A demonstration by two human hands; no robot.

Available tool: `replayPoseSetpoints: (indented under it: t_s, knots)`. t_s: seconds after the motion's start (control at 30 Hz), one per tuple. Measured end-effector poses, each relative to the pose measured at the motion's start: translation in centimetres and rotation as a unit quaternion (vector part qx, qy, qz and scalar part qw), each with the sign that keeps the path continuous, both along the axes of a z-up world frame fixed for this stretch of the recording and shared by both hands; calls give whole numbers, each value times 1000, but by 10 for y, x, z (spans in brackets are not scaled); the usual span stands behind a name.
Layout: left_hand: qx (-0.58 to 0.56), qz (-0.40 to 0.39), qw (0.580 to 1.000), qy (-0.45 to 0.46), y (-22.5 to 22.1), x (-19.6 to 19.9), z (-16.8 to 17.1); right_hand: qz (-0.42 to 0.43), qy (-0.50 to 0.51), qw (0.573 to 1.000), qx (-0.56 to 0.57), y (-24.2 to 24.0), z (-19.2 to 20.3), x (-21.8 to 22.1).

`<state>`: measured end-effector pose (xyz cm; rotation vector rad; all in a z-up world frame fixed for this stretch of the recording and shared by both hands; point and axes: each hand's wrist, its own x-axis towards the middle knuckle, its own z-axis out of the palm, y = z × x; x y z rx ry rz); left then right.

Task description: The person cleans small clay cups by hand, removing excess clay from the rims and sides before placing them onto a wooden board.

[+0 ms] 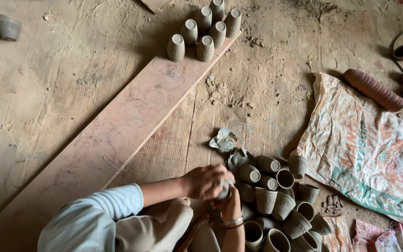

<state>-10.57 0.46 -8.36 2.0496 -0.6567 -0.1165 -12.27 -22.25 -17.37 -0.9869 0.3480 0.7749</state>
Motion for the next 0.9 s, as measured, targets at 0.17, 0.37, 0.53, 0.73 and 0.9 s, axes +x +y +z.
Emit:
replayPoseSetpoints:
  t_s: [0.17,0.37,0.53,0.73,0.9]
  knots:
    - [9,-85,954,-289,-1,-9,2,-23,214,970,-116,1,9,2]
    - [107,-62,987,-104,-5,-18,-1,-152,81,985,13,13,-24,-1]
    - [-110,120,970,181,-19,-26,-16,-17,-212,891,-401,16,-12,0]
    - [-263,172,741,593,-17,-7,-37,8,-501,715,-487,39,59,-2]
    - [-107,114,981,117,-16,-8,-23,-45,-155,918,-363,36,35,7]
